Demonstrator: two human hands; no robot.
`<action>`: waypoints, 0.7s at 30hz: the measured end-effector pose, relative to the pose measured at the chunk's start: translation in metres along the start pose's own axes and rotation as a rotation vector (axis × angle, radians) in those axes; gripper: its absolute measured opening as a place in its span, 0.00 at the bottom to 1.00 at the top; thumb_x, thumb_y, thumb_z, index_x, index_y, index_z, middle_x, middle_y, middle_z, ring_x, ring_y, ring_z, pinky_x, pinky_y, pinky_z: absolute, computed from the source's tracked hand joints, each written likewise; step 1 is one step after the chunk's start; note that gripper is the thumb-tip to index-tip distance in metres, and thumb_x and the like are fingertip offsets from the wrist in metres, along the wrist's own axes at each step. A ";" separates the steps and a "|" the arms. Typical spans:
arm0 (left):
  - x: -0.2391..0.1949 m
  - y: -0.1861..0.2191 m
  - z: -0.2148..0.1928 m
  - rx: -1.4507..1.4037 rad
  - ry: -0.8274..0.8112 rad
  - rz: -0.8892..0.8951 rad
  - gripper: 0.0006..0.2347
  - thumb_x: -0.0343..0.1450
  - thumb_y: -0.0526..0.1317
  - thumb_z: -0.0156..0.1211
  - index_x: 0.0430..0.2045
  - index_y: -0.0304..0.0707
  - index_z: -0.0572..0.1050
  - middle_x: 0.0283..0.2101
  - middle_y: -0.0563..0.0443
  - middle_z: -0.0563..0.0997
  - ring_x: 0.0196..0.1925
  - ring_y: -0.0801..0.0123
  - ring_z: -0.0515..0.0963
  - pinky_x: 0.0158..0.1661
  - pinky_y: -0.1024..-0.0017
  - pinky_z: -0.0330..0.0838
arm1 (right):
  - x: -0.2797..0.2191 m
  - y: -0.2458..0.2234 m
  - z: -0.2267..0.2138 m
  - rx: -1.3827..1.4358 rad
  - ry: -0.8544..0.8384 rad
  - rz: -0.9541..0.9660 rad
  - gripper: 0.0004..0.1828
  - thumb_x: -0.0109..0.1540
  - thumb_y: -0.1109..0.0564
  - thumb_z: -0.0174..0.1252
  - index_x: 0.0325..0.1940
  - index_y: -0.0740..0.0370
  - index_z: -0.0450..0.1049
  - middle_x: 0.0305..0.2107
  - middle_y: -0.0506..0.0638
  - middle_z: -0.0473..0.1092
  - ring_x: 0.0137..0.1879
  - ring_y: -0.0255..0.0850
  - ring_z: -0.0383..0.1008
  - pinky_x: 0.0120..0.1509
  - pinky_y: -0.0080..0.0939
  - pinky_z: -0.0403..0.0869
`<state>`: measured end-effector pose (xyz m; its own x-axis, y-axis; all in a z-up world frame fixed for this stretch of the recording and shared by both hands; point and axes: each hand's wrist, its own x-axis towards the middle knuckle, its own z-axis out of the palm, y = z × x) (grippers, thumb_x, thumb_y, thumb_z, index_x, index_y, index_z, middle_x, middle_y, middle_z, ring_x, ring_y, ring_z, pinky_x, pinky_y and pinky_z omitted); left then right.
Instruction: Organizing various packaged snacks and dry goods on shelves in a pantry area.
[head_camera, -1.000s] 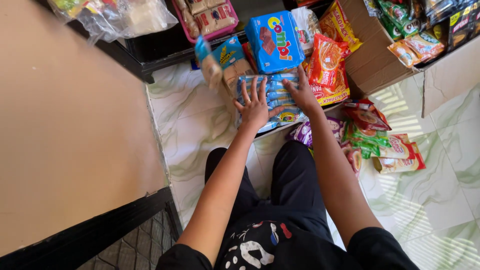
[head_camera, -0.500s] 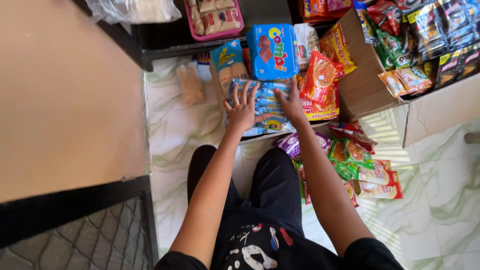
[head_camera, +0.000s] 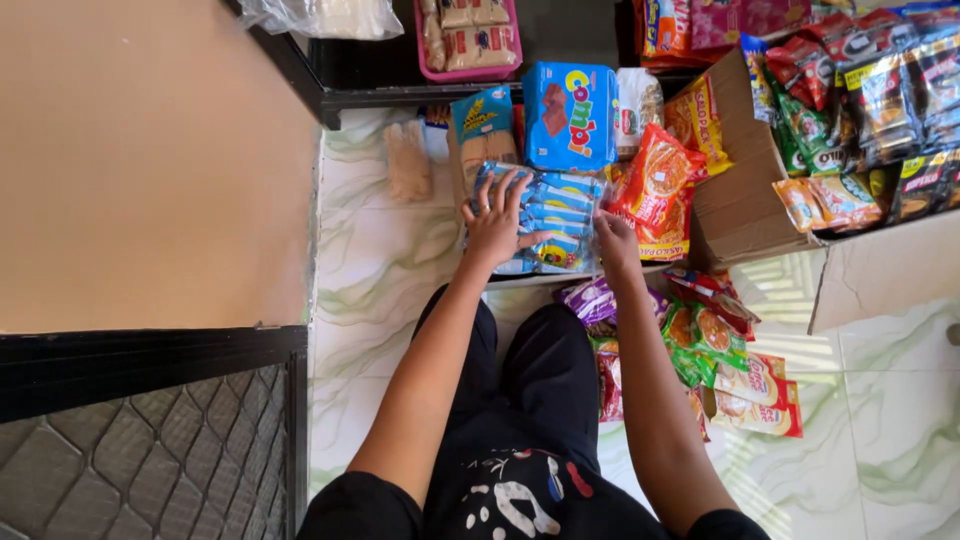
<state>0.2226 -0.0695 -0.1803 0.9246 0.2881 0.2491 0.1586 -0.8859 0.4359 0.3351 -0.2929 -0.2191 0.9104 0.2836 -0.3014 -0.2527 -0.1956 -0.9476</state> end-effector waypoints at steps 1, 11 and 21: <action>0.000 0.000 -0.002 -0.004 -0.001 0.003 0.48 0.58 0.77 0.60 0.72 0.59 0.55 0.75 0.56 0.54 0.77 0.51 0.49 0.60 0.32 0.47 | -0.005 -0.002 0.000 -0.001 0.004 0.001 0.25 0.70 0.44 0.55 0.63 0.64 0.74 0.40 0.47 0.72 0.43 0.33 0.66 0.45 0.35 0.67; -0.027 -0.038 -0.033 -0.389 0.097 0.028 0.43 0.65 0.63 0.70 0.73 0.49 0.55 0.72 0.46 0.61 0.73 0.45 0.59 0.68 0.46 0.55 | -0.044 -0.110 0.010 0.383 -0.163 0.004 0.11 0.68 0.52 0.58 0.47 0.62 0.77 0.28 0.41 0.69 0.30 0.28 0.63 0.33 0.28 0.62; 0.010 -0.052 -0.155 -1.006 -0.356 0.225 0.53 0.56 0.50 0.82 0.72 0.40 0.49 0.70 0.43 0.64 0.73 0.56 0.61 0.69 0.60 0.55 | -0.079 -0.282 0.065 -0.161 -0.708 -0.312 0.14 0.70 0.54 0.59 0.54 0.67 0.77 0.38 0.40 0.74 0.45 0.28 0.69 0.51 0.29 0.68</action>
<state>0.1700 0.0358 -0.0669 0.9698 -0.1091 0.2179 -0.2332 -0.1551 0.9600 0.3131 -0.1989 0.0648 0.4930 0.8671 -0.0714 0.0801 -0.1269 -0.9887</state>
